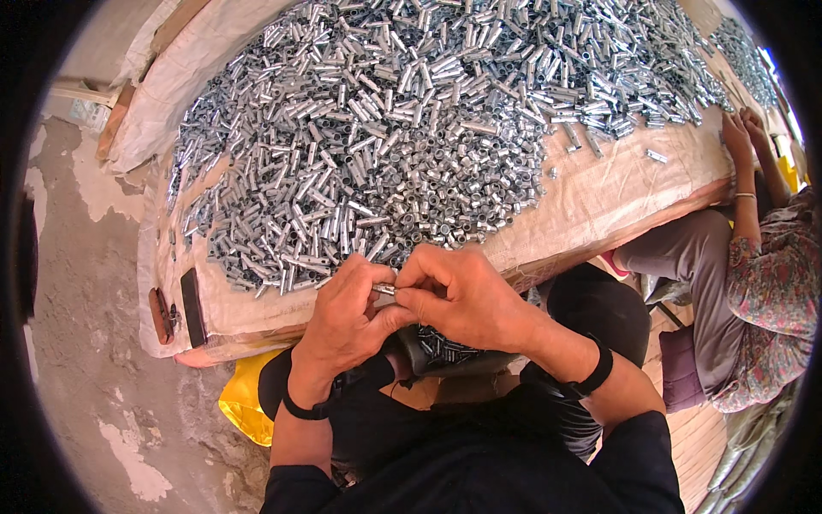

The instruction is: Sorting through a large pile of small metal anchors and fasteners on a wooden table.

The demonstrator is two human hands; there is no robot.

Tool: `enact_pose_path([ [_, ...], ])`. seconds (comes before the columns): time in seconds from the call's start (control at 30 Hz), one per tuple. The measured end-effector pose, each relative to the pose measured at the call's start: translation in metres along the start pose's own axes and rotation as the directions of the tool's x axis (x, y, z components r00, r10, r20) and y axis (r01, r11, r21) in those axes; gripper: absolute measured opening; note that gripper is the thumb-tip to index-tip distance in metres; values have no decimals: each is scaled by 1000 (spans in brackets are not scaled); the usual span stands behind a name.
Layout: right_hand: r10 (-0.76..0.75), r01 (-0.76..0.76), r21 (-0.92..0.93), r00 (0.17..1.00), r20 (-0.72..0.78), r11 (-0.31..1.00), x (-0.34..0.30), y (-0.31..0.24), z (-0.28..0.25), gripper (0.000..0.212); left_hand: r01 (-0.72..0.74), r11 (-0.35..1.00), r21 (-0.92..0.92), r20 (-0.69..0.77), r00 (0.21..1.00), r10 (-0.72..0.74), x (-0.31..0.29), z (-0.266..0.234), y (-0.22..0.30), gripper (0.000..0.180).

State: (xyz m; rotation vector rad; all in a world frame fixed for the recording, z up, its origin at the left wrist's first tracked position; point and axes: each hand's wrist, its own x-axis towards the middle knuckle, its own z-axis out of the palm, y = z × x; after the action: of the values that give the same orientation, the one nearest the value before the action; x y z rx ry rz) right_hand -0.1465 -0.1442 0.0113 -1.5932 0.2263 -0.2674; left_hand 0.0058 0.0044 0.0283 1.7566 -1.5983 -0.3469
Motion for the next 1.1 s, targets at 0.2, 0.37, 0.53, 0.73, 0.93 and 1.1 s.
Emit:
enact_pose_path([
  [0.2,59,-52,105,996,-65,993,-3,-9,1,7,63,986,-154,49,997,-56,0,-2,0,29],
  [0.37,64,-46,177,993,-95,983,-4,-7,4,9,8,993,-115,-50,999,-14,2,0,0,20],
  [0.53,49,-29,173,993,-110,985,-4,-9,5,9,-3,994,-107,-72,997,-4,3,0,1,19],
  [0.73,-7,27,145,990,-140,989,-4,-2,8,9,-35,993,-109,-70,997,28,4,3,0,18],
  [0.93,-221,169,-294,964,-151,941,-5,-3,1,8,-8,990,-140,-39,999,3,3,5,3,34],
  [1.1,4,0,-67,998,61,998,-3,-16,-10,5,-77,997,-12,60,995,78,1,7,2,34],
])
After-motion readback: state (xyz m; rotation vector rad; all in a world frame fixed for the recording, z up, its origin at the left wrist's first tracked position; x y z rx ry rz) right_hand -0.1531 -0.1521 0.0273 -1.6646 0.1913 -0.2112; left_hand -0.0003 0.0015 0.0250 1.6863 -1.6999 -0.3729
